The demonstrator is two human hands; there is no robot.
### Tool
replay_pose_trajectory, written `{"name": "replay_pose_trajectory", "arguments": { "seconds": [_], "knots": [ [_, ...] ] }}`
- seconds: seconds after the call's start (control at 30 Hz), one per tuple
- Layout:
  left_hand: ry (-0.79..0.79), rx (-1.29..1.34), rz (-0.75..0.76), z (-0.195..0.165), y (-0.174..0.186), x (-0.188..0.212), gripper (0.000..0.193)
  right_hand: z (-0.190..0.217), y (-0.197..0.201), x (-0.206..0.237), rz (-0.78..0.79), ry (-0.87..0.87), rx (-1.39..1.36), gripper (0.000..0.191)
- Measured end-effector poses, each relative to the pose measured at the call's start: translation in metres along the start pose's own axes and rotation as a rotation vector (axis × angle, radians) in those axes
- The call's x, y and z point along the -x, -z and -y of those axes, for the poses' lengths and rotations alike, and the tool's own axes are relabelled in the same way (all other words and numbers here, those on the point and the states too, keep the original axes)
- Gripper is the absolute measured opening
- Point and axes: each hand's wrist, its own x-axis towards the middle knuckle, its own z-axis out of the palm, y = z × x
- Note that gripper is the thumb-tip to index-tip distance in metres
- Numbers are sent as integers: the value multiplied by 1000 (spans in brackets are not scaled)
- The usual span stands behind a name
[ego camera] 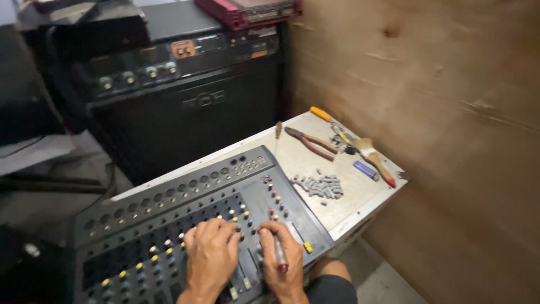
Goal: The person sits at a workbench and replaces the knobs on an audio mixing console. They pull old knobs off the fader and potentiometer shafts, pick new knobs one at a time from a pile on the bench, and press each one onto a shaft, occasionally using a small screwdriver-like tool to help seat or remove knobs.
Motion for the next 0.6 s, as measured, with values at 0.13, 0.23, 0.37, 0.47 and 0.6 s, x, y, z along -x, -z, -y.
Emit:
{"name": "replay_pose_trajectory", "arguments": {
  "seconds": [0.13,0.23,0.37,0.47,0.6],
  "knots": [
    [-48,79,66,-26,-24,-9,20,-6,33,-26,-183,123,68,15],
    [-102,131,89,-42,-38,-14,19,-18,57,-42,-310,41,140,16],
    [-137,171,172,-61,-60,-24,17,-43,82,-59,-422,313,296,16],
    [-200,236,167,-73,-75,-32,18,-66,86,-60,-435,364,410,25],
    [-217,283,229,-86,-97,-45,16,-89,78,-58,-482,195,372,41]
  ]
}}
